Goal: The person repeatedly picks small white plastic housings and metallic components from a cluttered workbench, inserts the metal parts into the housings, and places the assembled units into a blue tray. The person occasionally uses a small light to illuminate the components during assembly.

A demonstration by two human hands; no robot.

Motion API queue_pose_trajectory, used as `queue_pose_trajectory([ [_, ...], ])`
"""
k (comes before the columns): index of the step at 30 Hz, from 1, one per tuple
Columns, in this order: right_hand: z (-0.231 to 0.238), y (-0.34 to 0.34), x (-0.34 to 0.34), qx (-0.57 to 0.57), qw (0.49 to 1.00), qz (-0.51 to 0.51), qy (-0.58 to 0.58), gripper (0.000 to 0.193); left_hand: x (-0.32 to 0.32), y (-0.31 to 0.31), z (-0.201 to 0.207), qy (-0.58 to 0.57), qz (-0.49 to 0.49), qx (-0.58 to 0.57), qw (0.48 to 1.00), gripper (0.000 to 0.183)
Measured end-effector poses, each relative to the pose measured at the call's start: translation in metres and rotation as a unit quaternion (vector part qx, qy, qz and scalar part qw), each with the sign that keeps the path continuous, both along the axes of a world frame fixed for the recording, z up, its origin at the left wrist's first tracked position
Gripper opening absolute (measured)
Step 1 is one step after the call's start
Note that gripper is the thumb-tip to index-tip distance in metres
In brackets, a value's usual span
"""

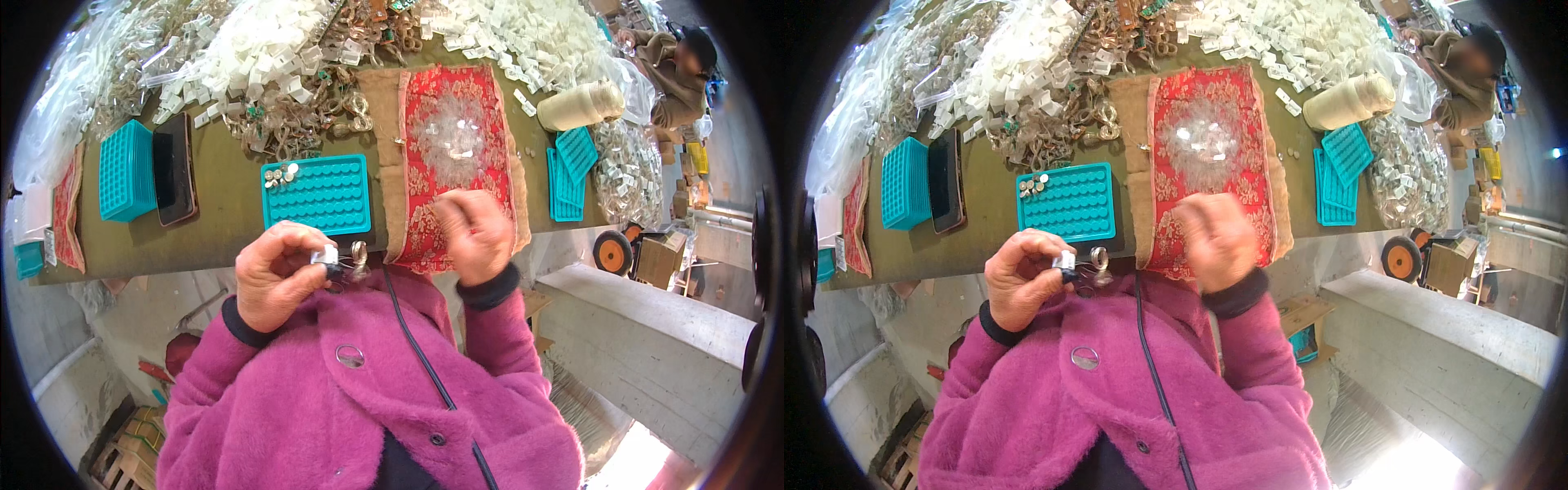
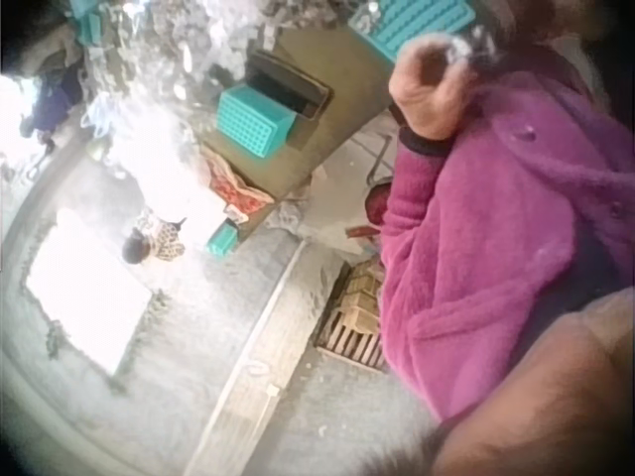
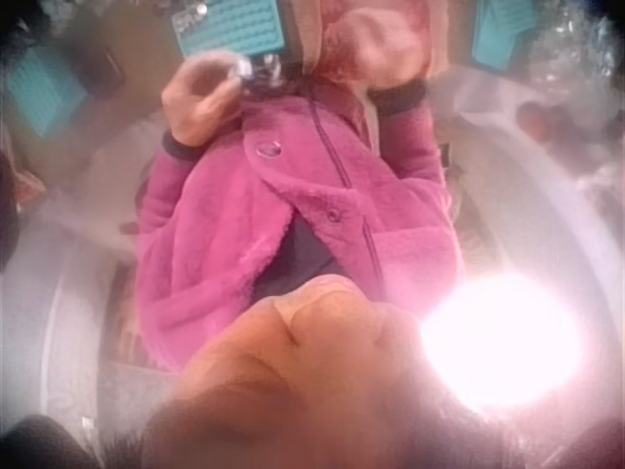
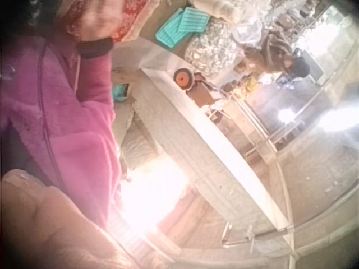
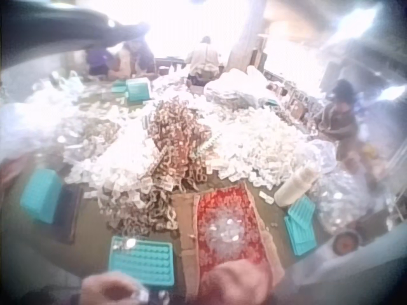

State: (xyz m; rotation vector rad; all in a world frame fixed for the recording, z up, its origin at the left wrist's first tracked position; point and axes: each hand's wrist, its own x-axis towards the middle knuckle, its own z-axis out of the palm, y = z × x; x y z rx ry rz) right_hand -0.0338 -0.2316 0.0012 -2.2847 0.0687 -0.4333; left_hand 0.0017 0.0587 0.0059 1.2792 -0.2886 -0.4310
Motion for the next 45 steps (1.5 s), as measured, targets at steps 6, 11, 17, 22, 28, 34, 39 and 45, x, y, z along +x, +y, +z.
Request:
queue_pose_trajectory([
  [6, -0.030, -0.065, 0.014, -0.221, 0.967, -0.124, -0.015, 0.016, 0.006, 0.008, -0.006, -0.002, -0.001, -0.003, 1.000, 0.022],
  [11, -0.034, -0.063, 0.015, -0.206, 0.972, -0.116, -0.011, 0.011, 0.006, 0.012, -0.003, 0.019, -0.012, 0.002, 1.000, 0.019],
  [17, -0.026, -0.045, 0.006, -0.041, 0.994, -0.103, 0.003, 0.007, 0.009, 0.017, -0.005, -0.004, -0.015, 0.021, 1.000, 0.018],
  [22, -0.023, -0.033, 0.004, 0.027, 0.995, -0.095, 0.030, 0.009, 0.006, 0.019, -0.007, 0.090, -0.018, -0.056, 0.994, 0.022],
  [28, -0.019, -0.019, 0.001, 0.219, 0.973, -0.065, 0.028, 0.009, 0.007, 0.022, -0.008, 0.128, -0.001, -0.083, 0.988, 0.027],
  [34, -0.004, -0.005, 0.006, 0.209, 0.973, -0.066, 0.072, 0.009, 0.007, 0.021, -0.009, 0.158, 0.007, -0.163, 0.974, 0.026],
  [39, 0.009, 0.032, 0.009, 0.354, 0.930, 0.054, 0.088, 0.013, 0.008, 0.018, -0.011, 0.192, 0.004, -0.185, 0.964, 0.024],
  [45, 0.024, 0.062, 0.013, 0.440, 0.881, 0.076, 0.157, 0.017, 0.006, 0.021, -0.014, 0.233, -0.018, -0.206, 0.950, 0.025],
])
